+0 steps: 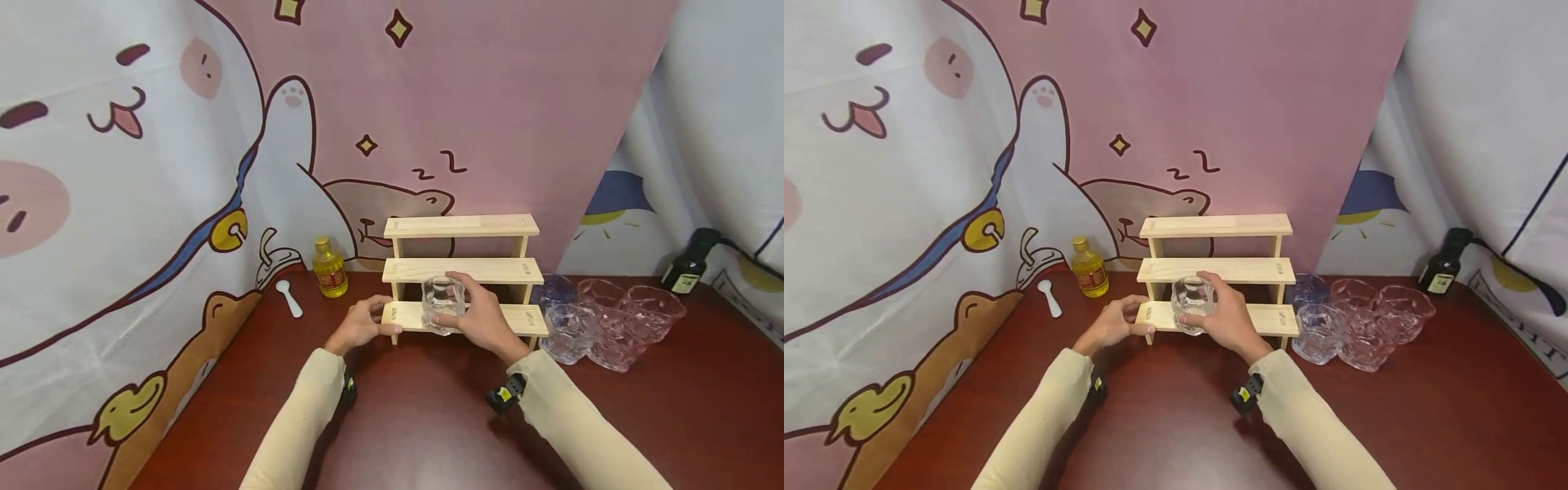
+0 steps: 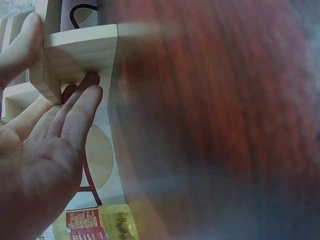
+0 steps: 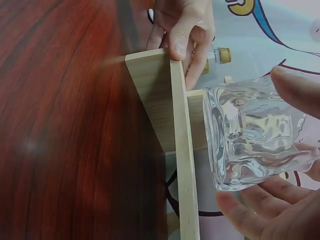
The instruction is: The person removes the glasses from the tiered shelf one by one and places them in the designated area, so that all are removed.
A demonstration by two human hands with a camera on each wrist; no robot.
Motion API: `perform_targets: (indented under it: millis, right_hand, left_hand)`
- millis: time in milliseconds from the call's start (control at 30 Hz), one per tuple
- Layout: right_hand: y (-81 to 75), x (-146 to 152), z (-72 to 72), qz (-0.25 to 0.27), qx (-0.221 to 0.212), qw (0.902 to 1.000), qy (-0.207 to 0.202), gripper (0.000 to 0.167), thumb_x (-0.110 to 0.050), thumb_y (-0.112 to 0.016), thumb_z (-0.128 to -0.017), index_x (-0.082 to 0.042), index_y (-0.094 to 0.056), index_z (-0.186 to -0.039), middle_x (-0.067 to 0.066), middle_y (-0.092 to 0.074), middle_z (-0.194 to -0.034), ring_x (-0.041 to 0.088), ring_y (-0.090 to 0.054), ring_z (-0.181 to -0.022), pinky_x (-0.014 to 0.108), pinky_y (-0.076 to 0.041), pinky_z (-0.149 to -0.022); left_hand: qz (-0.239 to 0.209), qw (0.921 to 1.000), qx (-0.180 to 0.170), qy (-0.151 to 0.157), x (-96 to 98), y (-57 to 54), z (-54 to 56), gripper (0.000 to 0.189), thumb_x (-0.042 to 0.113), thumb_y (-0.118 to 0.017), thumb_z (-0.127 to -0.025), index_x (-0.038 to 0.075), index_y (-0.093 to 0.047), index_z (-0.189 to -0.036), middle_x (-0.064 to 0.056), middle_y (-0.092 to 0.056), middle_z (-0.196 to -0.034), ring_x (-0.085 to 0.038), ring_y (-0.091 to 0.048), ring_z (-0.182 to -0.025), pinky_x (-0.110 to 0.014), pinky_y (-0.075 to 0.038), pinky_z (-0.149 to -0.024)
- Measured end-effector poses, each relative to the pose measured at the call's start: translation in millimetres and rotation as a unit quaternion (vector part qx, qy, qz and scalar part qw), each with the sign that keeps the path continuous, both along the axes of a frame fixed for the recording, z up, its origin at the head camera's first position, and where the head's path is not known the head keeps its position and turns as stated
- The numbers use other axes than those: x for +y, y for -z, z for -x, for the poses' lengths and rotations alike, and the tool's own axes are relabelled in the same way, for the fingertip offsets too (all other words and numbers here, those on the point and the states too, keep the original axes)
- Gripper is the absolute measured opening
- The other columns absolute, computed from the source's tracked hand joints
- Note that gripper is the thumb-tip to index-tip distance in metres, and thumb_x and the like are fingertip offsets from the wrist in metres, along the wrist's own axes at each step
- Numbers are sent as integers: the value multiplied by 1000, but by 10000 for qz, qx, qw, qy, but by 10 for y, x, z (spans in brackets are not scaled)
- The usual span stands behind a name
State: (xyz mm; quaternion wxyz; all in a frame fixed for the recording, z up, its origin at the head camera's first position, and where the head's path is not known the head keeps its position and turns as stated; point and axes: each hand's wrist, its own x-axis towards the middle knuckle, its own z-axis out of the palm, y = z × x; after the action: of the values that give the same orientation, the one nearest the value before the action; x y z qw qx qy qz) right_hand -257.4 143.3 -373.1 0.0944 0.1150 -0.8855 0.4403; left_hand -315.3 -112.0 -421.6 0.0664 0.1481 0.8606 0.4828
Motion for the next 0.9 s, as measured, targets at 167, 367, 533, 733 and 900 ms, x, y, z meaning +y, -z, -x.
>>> perform_targets:
  millis: [167,367,533,733,900]
  right_hand:
    - [-37,147,-99,194,-34,9996,-183,87,-27,-88,-77,-15,-43,-150,17,-64,-132,37,-60,-122,53,-51,-97]
    - [-186,341,-226,435,-65,9980,-459,84,-20,-87,-79,-11,-44,-150,18,-67,-124,37,-65,-116,38,-52,-85]
    - [-296,490,-335,197,151,9988,-426,85,-22,-88,-77,-11,-44,-149,20,-68,-123,38,-67,-114,36,-52,-82]
    - [-359,644,-430,116,219,9985,-479,86,-26,-88,-77,-16,-43,-150,19,-67,-125,37,-66,-115,31,-53,-78]
    - [-357,768,-477,130,0,9984,-548,86,-25,-87,-79,-16,-42,-151,18,-66,-129,38,-63,-121,31,-54,-83]
  left_hand:
    - [-90,10000,27,-27,12,18,-8,65,13,-86,-79,7,-57,-137,-15,-64,-135,-35,-62,-127,-46,-54,-102]
    - [-16,10000,-19,-56,14,28,4,66,15,-86,-79,8,-57,-138,-13,-62,-137,-34,-62,-126,-46,-53,-103]
    - [26,10000,-9,-48,18,18,8,67,17,-86,-79,9,-57,-139,-13,-62,-139,-34,-62,-126,-46,-53,-103]
    - [70,9999,49,-54,9,8,11,65,15,-86,-79,8,-58,-137,-14,-62,-137,-34,-62,-126,-46,-53,-103]
    - [105,9999,70,84,5,5,3,64,15,-85,-81,7,-57,-138,-16,-61,-138,-36,-62,-125,-46,-54,-102]
